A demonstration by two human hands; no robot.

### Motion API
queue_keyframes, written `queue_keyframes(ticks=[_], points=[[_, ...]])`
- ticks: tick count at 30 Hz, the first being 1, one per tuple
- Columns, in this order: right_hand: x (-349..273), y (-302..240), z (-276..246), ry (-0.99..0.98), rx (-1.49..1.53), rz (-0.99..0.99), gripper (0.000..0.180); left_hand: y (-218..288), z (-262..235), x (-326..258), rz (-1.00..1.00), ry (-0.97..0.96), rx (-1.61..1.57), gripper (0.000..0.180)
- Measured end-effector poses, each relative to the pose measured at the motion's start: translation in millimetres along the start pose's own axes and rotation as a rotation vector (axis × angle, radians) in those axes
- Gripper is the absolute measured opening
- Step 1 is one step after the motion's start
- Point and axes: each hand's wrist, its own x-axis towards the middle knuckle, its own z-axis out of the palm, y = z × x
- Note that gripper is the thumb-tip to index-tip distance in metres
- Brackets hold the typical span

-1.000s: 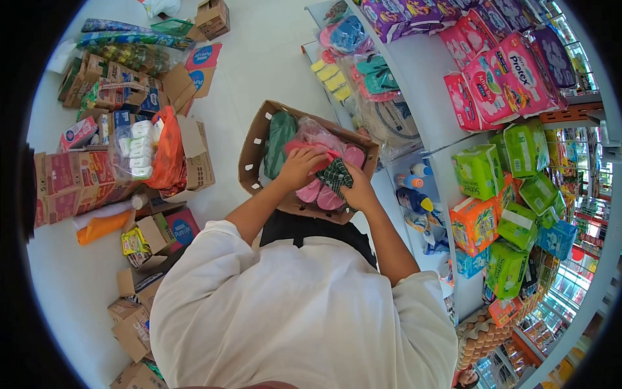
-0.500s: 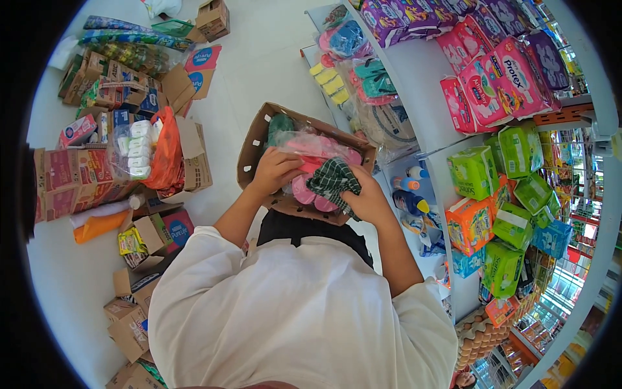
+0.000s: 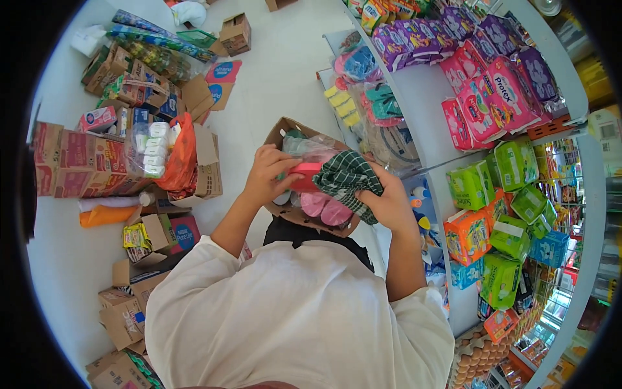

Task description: Sorting and inspecting pairs of sandals inside a cardboard box.

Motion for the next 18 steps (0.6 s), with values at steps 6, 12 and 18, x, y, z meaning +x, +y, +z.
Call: queue_keyframes(ticks=[6,12,18], points=[[5.8,-16.2,0.1,0.021,0.222,-0.020,0.052,-5.5,9.2,1.1,-0.100,0.227,-0.416,0.030],[10.7,-30.9,-0.5,0.093,0.521,-0.065,0.055,-1.8,5.4,16.7,-0.289,0.157,-0.878,0.028],[5.1,-17.6,-20.7,0.294,0.085,-0.364,0.070,15.9,-9.8,29.4,-0.488,0.191,-0.706,0.029]])
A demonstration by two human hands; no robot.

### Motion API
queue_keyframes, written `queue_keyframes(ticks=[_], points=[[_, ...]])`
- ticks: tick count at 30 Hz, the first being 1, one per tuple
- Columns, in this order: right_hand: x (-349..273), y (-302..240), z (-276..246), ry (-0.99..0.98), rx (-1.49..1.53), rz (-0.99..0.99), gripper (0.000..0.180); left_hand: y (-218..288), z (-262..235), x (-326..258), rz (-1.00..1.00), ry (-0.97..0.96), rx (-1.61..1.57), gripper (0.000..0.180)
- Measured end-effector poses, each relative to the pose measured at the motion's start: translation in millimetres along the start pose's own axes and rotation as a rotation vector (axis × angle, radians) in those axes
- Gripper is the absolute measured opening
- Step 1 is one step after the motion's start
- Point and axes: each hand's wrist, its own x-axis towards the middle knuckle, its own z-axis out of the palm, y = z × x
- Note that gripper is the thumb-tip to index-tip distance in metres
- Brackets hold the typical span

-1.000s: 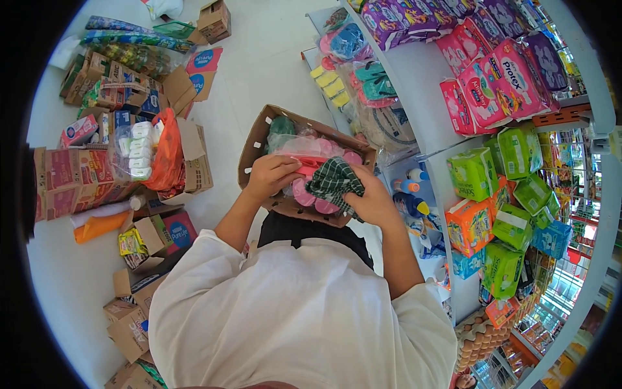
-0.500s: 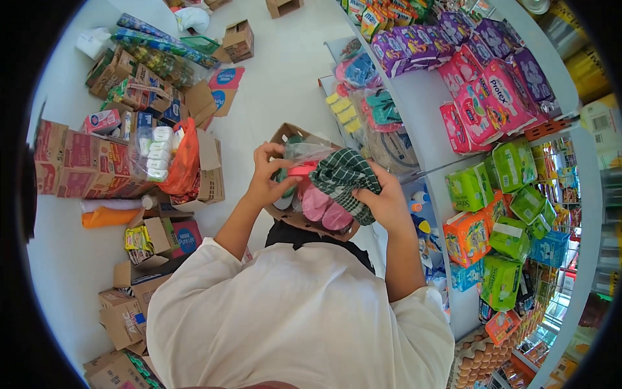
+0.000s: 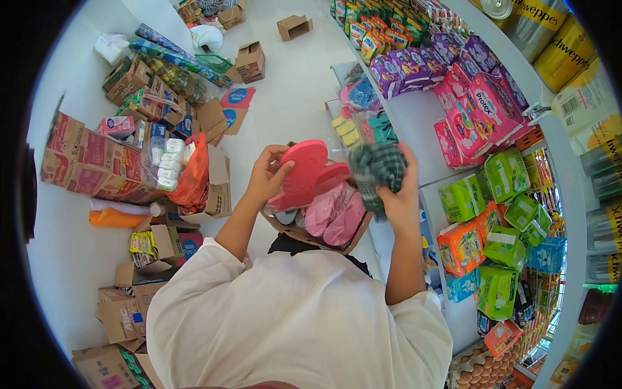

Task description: Sorting and inspecting pairs of sandals inside a cardboard box.

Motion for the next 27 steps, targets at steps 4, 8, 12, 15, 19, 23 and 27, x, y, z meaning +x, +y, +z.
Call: queue_keyframes(ticks=[4,8,12,15,19,23,27], points=[[-20.8,39.7,-14.3,-0.298,-0.052,0.268,0.039,7.7,-15.5,-5.4,0.171,-0.010,0.339,0.028],[-23.3,92.5,-1.6,-0.308,-0.031,0.297,0.015,24.0,-24.6,-7.5,0.198,0.015,0.323,0.026],[-6.0,120.6,32.8,-0.189,-0.359,0.245,0.039,31.2,-39.3,-10.3,0.168,0.067,0.188,0.026],[6.1,125.9,50.4,0.033,-0.200,0.097,0.040,27.3,-51.2,-13.1,0.173,0.062,0.008,0.033],[16.7,108.6,59.2,-0.290,-0.151,0.214,0.035,18.7,-71.1,-15.3,0.148,0.058,0.044,0.037],[12.2,50.7,76.6,-0.247,-0.482,0.110,0.033,24.7,-81.6,-10.4,0.245,-0.025,0.280,0.035],[6.0,21.9,88.9,-0.289,-0.497,0.049,0.033,29.9,-86.5,5.3,0.291,-0.031,0.347,0.032]])
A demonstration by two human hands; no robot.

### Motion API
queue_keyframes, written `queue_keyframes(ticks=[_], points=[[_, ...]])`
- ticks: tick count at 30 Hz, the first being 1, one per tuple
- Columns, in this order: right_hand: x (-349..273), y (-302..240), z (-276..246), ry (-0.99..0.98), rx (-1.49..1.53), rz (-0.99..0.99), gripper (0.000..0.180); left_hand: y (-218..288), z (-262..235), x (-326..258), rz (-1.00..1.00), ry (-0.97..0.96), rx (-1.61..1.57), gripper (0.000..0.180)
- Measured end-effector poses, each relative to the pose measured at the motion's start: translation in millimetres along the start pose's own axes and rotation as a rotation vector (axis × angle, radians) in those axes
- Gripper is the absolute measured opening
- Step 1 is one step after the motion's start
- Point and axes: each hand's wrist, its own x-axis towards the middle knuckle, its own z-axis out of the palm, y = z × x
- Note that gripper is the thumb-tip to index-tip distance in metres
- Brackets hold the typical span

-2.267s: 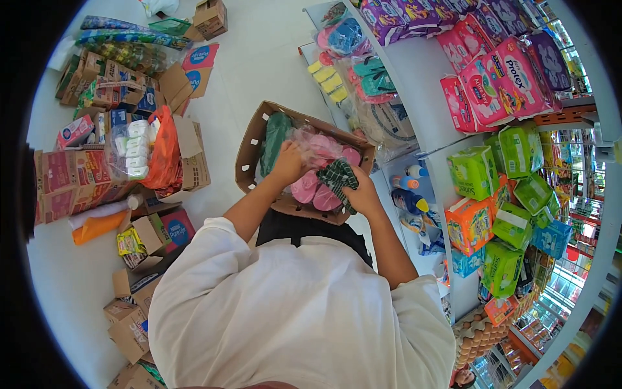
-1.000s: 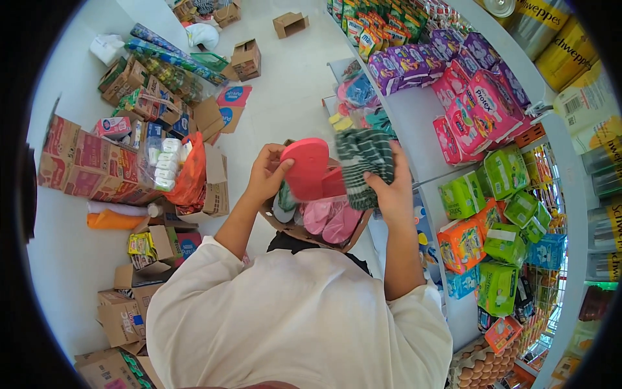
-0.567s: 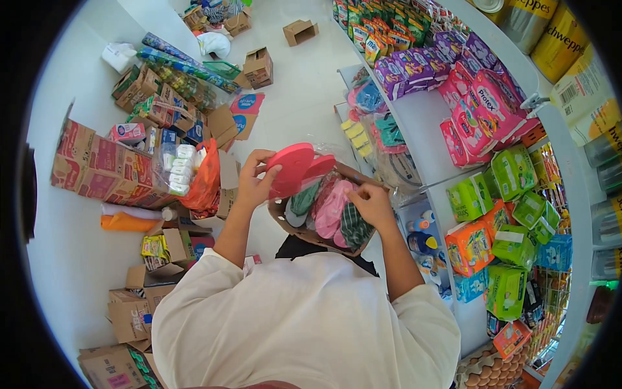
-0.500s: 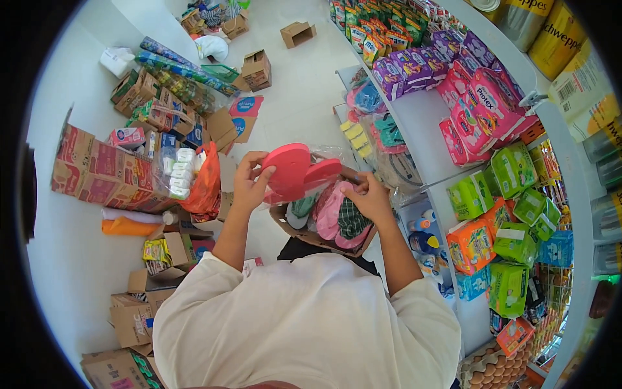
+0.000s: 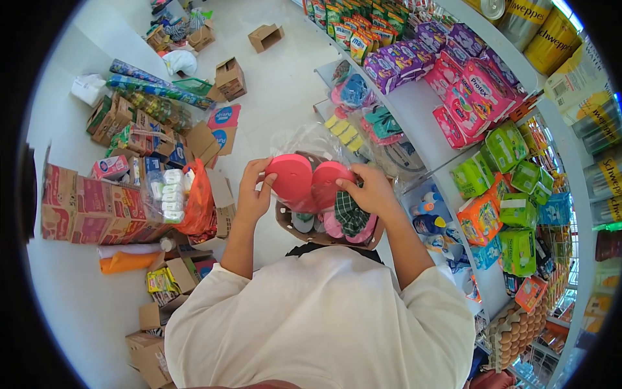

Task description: Sorting and inspecting pairs of sandals inside a cardboard box.

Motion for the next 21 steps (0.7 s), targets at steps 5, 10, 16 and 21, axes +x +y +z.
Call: queue_keyframes(ticks=[5,10,16,21], points=[[-11.3,-25.7,5.3,0.038,-0.106,0.017,0.031,-26.7,-0.8,8.2,0.025,-0.077,-0.195,0.037],[-23.8,-22.5,5.9,0.045,0.031,0.084,0.038,-33.8,16.6,10.5,-0.318,0.070,-0.635,0.031],[-24.1,-1.9,5.0,0.034,0.299,0.106,0.031,-52.9,10.2,10.0,-0.616,-0.181,-0.573,0.037],[-21.2,10.2,-14.1,0.049,0.352,0.064,0.034,-52.7,12.7,1.5,-0.345,-0.231,-0.914,0.056]])
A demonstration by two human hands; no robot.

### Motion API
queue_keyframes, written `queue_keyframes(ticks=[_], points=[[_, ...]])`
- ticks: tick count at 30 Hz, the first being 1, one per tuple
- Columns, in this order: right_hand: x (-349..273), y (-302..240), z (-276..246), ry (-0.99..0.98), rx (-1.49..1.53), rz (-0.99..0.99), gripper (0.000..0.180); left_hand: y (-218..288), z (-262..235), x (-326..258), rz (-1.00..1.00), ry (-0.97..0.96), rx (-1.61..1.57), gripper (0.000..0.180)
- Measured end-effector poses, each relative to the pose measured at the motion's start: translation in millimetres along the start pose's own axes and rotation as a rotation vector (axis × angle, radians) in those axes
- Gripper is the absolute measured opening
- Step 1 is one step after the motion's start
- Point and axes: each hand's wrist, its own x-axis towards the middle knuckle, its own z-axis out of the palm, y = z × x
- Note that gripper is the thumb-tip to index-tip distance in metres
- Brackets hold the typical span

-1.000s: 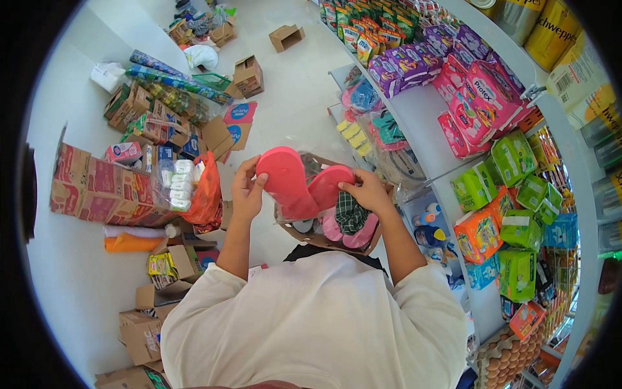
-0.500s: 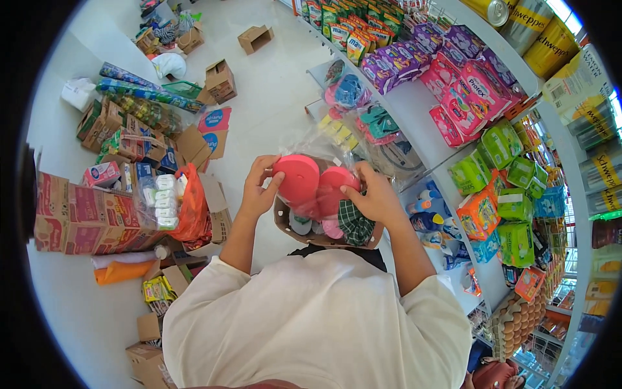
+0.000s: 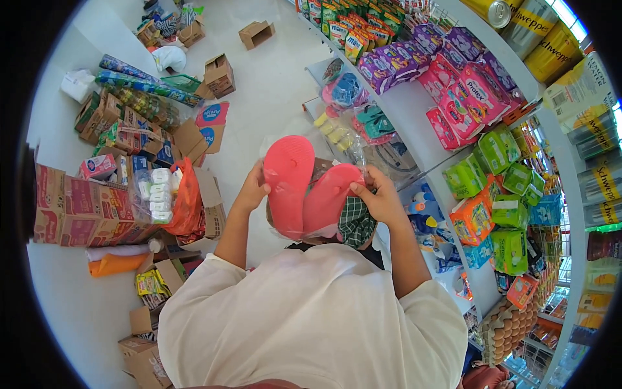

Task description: Sorting and inspecting pairs of sandals inside a cardboard box.

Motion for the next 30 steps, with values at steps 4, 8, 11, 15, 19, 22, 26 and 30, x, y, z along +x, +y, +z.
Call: queue_keyframes(ticks=[4,8,11,15,19,22,26,30], points=[[-0.9,-6.5,-14.6,0.044,0.096,0.026,0.035,-0.4,12.1,-16.8,-0.322,-0.117,0.312,0.074],[12.6,0.8,-24.3,0.042,0.071,0.011,0.035,-0.2,48.5,-13.2,-0.253,0.057,0.361,0.074],[21.8,4.6,-28.3,0.167,-0.128,0.042,0.042,0.6,63.4,-7.0,-0.154,0.174,0.430,0.071],[21.2,-9.9,-29.1,0.410,-0.689,-0.241,0.043,11.5,74.4,-2.7,-0.093,0.288,0.842,0.060],[28.6,-29.1,-26.5,0.179,-0.747,-0.301,0.031,-0.9,72.9,-7.0,-0.006,0.414,0.955,0.053],[41.3,-49.7,-18.8,0.168,-0.779,-0.426,0.020,-14.6,67.8,-15.0,0.076,0.404,0.557,0.054],[47.1,-75.3,-17.1,0.244,-0.761,-0.516,0.021,-13.7,63.6,-24.8,0.098,0.377,0.547,0.054],[48.6,-74.9,-23.8,0.036,-0.858,-0.286,0.023,-11.1,58.3,-29.9,0.057,0.365,0.563,0.055]])
